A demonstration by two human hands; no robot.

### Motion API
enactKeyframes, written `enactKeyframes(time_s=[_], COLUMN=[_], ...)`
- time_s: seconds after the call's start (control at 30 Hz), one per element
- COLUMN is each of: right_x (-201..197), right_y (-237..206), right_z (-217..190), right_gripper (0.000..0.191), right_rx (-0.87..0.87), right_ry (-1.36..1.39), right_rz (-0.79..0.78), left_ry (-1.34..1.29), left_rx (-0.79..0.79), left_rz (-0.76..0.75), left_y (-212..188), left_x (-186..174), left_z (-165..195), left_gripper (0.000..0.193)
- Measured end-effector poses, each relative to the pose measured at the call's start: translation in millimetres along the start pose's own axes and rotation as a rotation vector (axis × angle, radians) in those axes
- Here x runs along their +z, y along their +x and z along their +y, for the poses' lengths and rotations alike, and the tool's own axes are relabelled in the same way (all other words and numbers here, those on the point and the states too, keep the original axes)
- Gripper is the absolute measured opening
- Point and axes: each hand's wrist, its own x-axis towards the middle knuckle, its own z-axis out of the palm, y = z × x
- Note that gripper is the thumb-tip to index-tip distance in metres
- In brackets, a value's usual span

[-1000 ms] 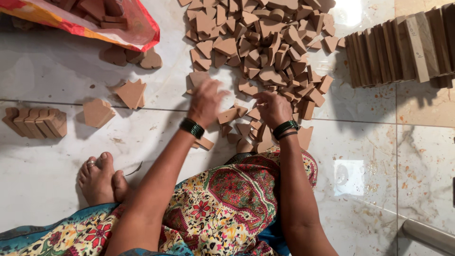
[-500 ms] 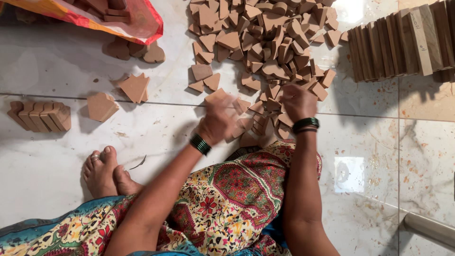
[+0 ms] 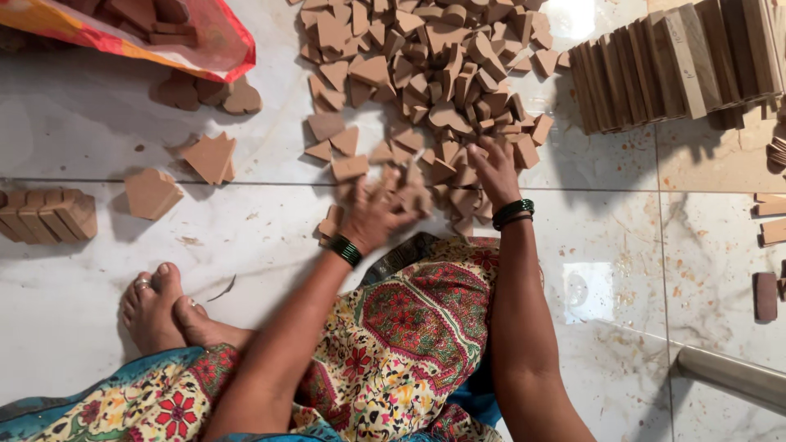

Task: The person sits on the floor and sorts small brown cardboard pieces by shape. They pick pieces from a large pile, separate them into smaller stacks, and place some into a red and white sack. The person handles the pieces by hand without using tools.

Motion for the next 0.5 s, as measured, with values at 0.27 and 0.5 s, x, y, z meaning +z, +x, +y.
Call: enactKeyframes(time_s=[0.27,0.5], right_x=[-19.9,-50.9], right_y=[-21.8,-48.2], right_z=[-40.6,26.5], right_gripper=[0.054,0.049], right_rx=[0.088,0.326], right_ry=[-0.038,-0.771], right_rz=[0.11,0.134], left_ry=[0.093,0.007], left_rx=[-0.356,-0.033], left_rz=[-0.095,0.063], left_y=[-17.3,13.2], left_x=[-48.3,-19.8], left_z=[-23.5,31.5], left_gripper=[0.032,0.012])
